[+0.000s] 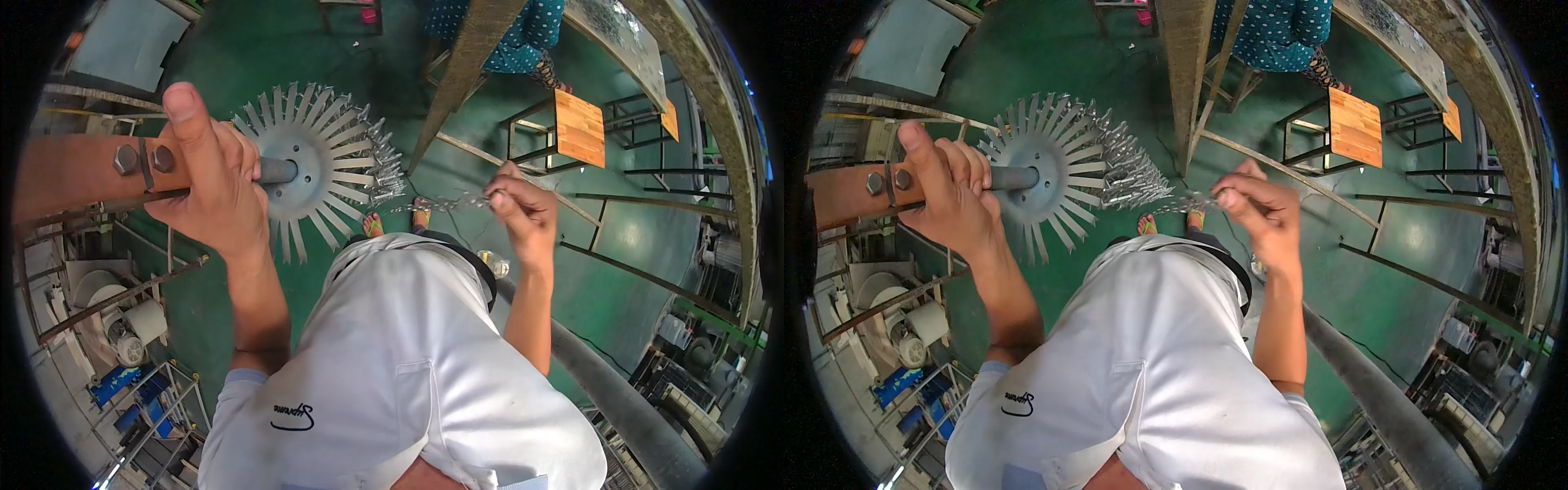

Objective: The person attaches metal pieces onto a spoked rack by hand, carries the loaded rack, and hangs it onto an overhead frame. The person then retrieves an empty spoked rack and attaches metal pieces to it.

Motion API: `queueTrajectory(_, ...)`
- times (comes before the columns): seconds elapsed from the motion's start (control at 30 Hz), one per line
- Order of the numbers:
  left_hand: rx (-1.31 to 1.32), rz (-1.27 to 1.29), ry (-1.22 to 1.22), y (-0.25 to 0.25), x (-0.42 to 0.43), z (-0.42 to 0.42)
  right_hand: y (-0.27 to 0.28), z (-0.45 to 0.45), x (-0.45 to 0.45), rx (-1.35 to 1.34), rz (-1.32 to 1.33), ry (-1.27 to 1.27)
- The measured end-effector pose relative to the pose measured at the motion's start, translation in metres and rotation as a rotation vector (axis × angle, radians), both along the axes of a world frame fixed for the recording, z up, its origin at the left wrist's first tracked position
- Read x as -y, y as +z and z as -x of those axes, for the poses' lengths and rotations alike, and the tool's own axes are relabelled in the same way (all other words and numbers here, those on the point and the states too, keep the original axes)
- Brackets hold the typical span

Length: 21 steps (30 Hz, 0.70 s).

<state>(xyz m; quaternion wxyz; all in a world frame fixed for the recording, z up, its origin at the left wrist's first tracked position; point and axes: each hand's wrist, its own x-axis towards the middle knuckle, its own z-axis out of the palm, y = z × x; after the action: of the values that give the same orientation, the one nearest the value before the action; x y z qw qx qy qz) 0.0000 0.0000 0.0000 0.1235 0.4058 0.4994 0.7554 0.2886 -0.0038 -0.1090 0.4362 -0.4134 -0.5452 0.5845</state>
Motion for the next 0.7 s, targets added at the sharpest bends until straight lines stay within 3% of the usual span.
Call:
queueTrajectory(0.3, -0.012, -0.001, 0.031, 0.006, 0.008, 0.006, -0.008, 0.082, 0.015, 0.007, -0.130, 0.211)
queueTrajectory(0.53, -0.012, -0.009, 0.036, 0.006, 0.013, 0.012, -0.012, 0.105, 0.023, 0.251, -0.280, 0.228)
queueTrajectory(0.7, -0.004, -0.003, 0.047, 0.003, 0.011, 0.013, -0.013, 0.113, 0.023, 0.248, -0.345, 0.199)
